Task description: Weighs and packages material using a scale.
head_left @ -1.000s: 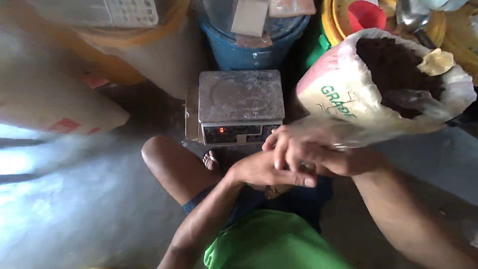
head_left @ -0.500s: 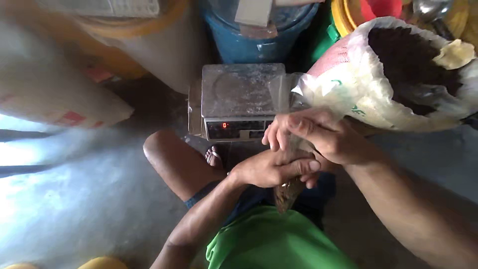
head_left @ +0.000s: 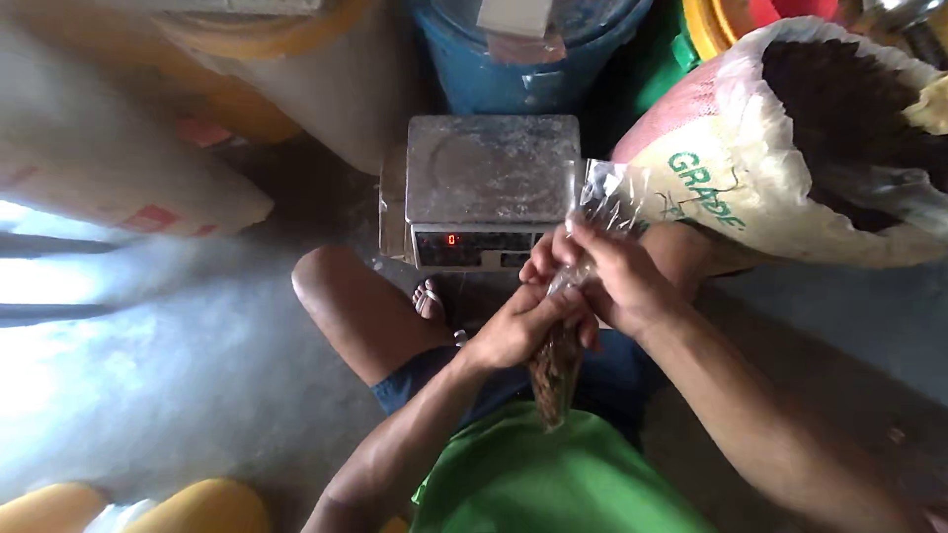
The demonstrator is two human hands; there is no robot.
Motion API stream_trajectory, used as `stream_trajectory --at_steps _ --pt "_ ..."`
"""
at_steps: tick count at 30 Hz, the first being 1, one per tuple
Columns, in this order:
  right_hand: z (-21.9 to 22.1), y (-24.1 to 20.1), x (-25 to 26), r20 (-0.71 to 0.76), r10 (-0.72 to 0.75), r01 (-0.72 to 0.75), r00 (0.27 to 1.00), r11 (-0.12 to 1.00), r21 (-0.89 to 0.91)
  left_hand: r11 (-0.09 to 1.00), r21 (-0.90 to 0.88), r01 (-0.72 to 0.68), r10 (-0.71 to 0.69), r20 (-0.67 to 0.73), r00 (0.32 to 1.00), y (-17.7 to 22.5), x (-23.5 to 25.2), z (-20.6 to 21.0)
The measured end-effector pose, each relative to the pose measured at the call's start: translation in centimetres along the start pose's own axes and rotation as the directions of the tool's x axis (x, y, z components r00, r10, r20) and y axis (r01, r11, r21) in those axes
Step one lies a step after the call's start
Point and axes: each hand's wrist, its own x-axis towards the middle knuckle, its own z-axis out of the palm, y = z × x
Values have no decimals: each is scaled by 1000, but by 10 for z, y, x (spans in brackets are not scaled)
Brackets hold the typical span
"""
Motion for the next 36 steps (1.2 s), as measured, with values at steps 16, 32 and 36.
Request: stream_trajectory --at_steps 16,32,36 --pt "42 99 -16 -215 -562 149 799 531 -834 966 258 14 189 -745 640 -6 23 -11" --pt "1 -28 -36 562 -228 587 795 55 -808 990 -97 100 -119 -219 968 15 -24 -14" --pt "14 -32 -37 756 -76 742 650 -151 -653 980 126 157 -172 124 977 42 -47 -2"
